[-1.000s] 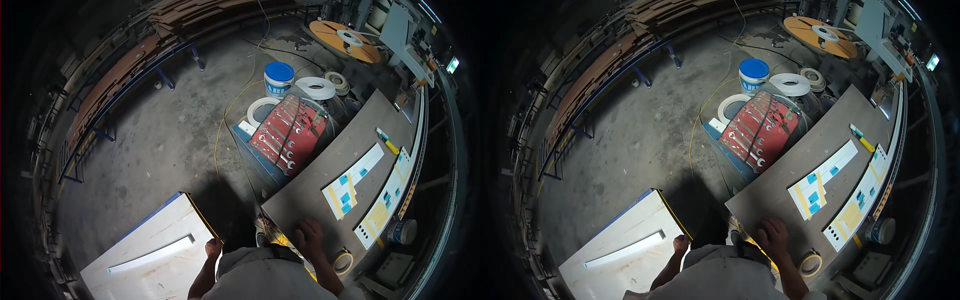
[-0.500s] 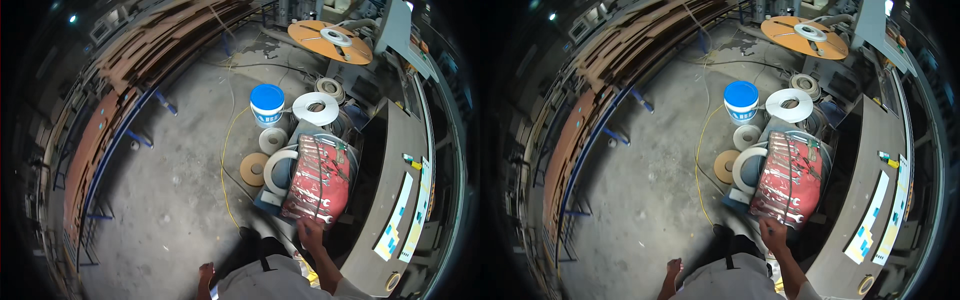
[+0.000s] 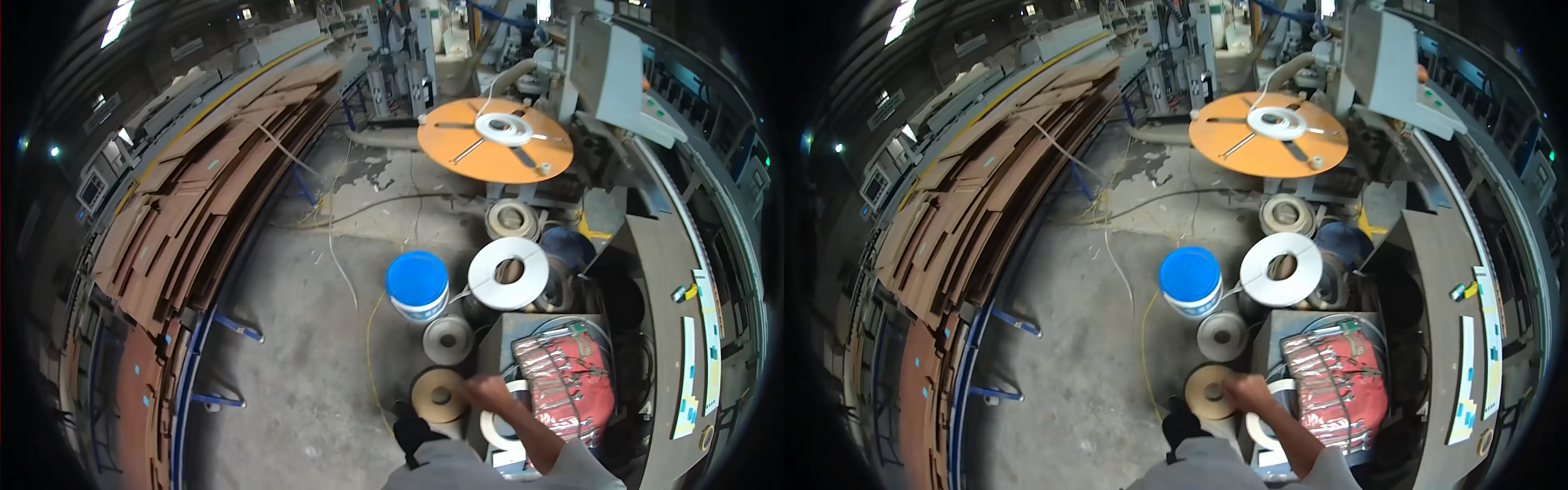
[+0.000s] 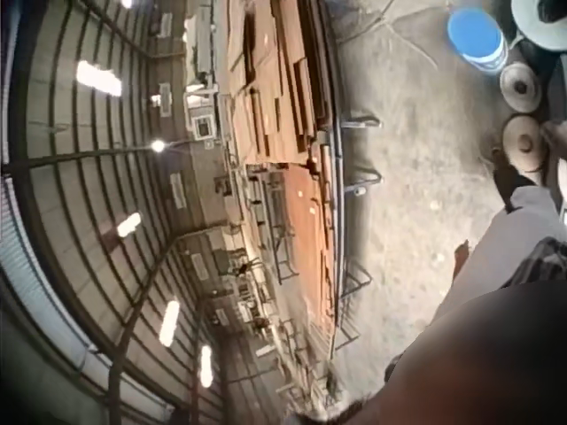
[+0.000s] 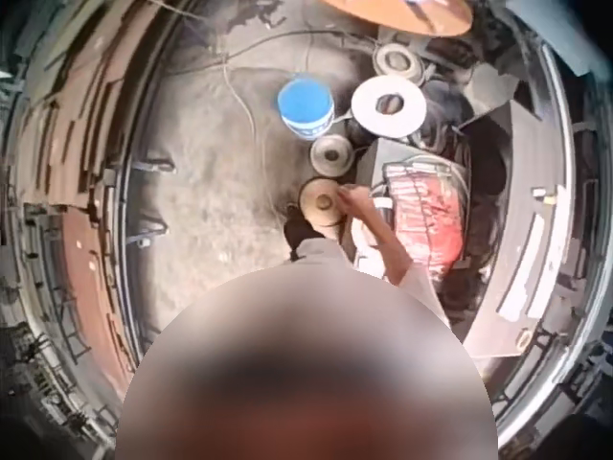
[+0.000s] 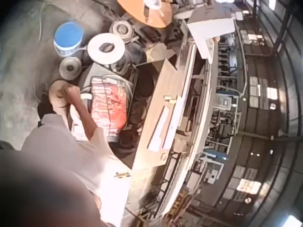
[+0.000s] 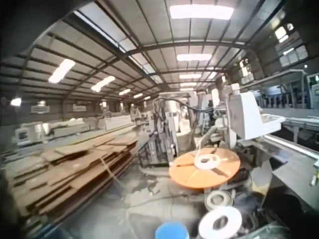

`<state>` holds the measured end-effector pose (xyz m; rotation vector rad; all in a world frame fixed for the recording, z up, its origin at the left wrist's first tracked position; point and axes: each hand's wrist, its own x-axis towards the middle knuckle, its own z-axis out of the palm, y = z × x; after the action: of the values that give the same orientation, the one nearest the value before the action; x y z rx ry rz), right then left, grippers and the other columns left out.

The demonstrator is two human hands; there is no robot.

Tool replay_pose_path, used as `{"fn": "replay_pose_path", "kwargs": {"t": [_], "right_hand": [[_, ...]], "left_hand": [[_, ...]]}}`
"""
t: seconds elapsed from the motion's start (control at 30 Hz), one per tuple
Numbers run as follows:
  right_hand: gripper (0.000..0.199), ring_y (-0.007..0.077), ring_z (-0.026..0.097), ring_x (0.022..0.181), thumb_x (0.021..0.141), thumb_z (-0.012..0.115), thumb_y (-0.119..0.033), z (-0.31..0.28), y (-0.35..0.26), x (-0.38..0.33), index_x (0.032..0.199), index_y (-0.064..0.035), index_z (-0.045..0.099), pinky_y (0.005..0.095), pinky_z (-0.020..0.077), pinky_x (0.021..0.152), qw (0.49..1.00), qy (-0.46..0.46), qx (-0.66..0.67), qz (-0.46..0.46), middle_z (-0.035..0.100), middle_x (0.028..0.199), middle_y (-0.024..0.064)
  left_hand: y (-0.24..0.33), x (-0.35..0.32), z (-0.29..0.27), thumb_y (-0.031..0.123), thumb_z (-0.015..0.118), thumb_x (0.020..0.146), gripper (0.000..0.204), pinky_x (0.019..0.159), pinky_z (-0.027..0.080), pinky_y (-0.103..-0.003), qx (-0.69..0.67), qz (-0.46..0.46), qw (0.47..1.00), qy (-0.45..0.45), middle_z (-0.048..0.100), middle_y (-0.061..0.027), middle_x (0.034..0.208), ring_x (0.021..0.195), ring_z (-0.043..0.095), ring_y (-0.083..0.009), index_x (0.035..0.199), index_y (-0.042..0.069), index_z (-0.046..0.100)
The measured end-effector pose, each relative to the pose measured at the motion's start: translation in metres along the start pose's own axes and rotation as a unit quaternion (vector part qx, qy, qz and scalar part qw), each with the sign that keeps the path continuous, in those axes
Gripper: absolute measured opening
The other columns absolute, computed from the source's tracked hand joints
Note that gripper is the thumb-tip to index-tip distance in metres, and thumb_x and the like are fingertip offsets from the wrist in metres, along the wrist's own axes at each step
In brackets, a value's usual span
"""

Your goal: Applying tape to wood panels and operating the control panel of an industrial manufacturing machine.

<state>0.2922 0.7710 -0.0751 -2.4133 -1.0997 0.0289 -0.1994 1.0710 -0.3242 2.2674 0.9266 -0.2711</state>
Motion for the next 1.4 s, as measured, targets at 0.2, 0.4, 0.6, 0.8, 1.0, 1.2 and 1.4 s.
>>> {"fn": "replay_pose_path", "kwargs": {"t": [0.2, 0.4, 0.6, 0.8, 1.0, 1.2, 1.4], "right_hand": [[0.011, 0.0306, 0.066, 0.067, 0.082, 0.068, -0.019, -0.044, -0.036, 0.196, 0.085, -0.0088, 0.071, 0.0383, 0.0535, 0.06, 0.972, 0.125, 0.165, 0.108, 0.069, 0.079, 0.01], [0.009, 0.0252, 0.065, 0.061, 0.084, 0.067, -0.023, 0.004, -0.02, 0.317, 0.084, -0.0154, 0.071, 0.036, 0.0516, 0.055, 0.987, 0.075, 0.136, 0.047, 0.067, 0.071, 0.0062], [0.015, 0.0261, 0.066, 0.062, 0.085, 0.065, -0.028, 0.059, 0.044, 0.44, 0.087, -0.0155, 0.073, 0.0376, 0.0522, 0.055, 0.974, 0.107, 0.095, 0.173, 0.069, 0.074, 0.0075], [0.021, 0.0298, 0.068, 0.071, 0.086, 0.064, -0.031, 0.052, 0.057, 0.563, 0.093, -0.0135, 0.073, 0.0396, 0.0545, 0.064, 0.935, 0.132, 0.159, 0.288, 0.071, 0.08, 0.0109], [0.021, 0.0308, 0.068, 0.077, 0.086, 0.064, -0.03, 0.031, 0.133, 0.695, 0.096, -0.0136, 0.072, 0.0411, 0.0543, 0.066, 0.931, 0.097, 0.178, 0.304, 0.07, 0.088, 0.0118], [0.019, 0.0311, 0.066, 0.071, 0.087, 0.063, -0.026, -0.003, 0.274, 0.849, 0.093, -0.0096, 0.071, 0.0401, 0.0535, 0.063, 0.945, 0.17, 0.154, 0.232, 0.069, 0.082, 0.012], [0.023, 0.0266, 0.069, 0.07, 0.087, 0.064, -0.026, -0.073, 0.349, 0.94, 0.094, -0.0064, 0.071, 0.0364, 0.0542, 0.064, 0.907, 0.218, 0.222, 0.285, 0.07, 0.083, 0.0112]], "left_hand": [[0.072, 0.159, -0.16, 0.031, 0.056, 0.093, 0.026, 0.048, 0.047, -0.033, -0.288, -0.213, 0.934, 0.011, 0.064, -0.0085, 0.067, 0.051, 0.059, -0.0211, 0.085, 0.008, 0.066], [0.103, 0.33, -0.239, 0.037, 0.055, 0.09, 0.035, 0.062, 0.051, -0.042, 0.293, 0.083, 0.952, -0.026, 0.066, -0.0094, 0.067, 0.062, 0.064, -0.0243, 0.081, 0.005, 0.066], [0.158, 0.578, -0.31, 0.029, 0.051, 0.092, 0.031, 0.078, 0.048, -0.044, 0.046, 0.244, 0.968, -0.023, 0.066, -0.0117, 0.084, 0.081, 0.061, -0.0301, 0.099, 0.002, 0.064], [0.271, 0.8, -0.378, 0.041, 0.061, 0.084, 0.049, 0.088, 0.047, -0.038, 0.047, 0.141, 0.984, -0.099, 0.067, -0.0171, 0.097, 0.094, 0.063, -0.0266, 0.11, 0.0, 0.064], [0.376, 0.97, -0.41, 0.031, 0.059, 0.084, 0.026, 0.059, 0.051, -0.044, 0.13, 0.179, 0.972, -0.082, 0.066, -0.009, 0.07, 0.064, 0.065, -0.028, 0.097, 0.01, 0.069], [0.598, 1.063, -0.359, 0.028, 0.067, 0.085, 0.029, 0.066, 0.053, -0.03, -0.105, 0.014, 0.988, -0.114, 0.07, -0.0093, 0.077, 0.065, 0.066, -0.017, 0.092, 0.001, 0.07], [0.732, 1.133, -0.355, 0.031, 0.065, 0.085, 0.028, 0.067, 0.052, -0.036, 0.053, 0.181, 0.981, -0.044, 0.07, -0.0119, 0.076, 0.069, 0.068, -0.0232, 0.089, 0.004, 0.072]]}}
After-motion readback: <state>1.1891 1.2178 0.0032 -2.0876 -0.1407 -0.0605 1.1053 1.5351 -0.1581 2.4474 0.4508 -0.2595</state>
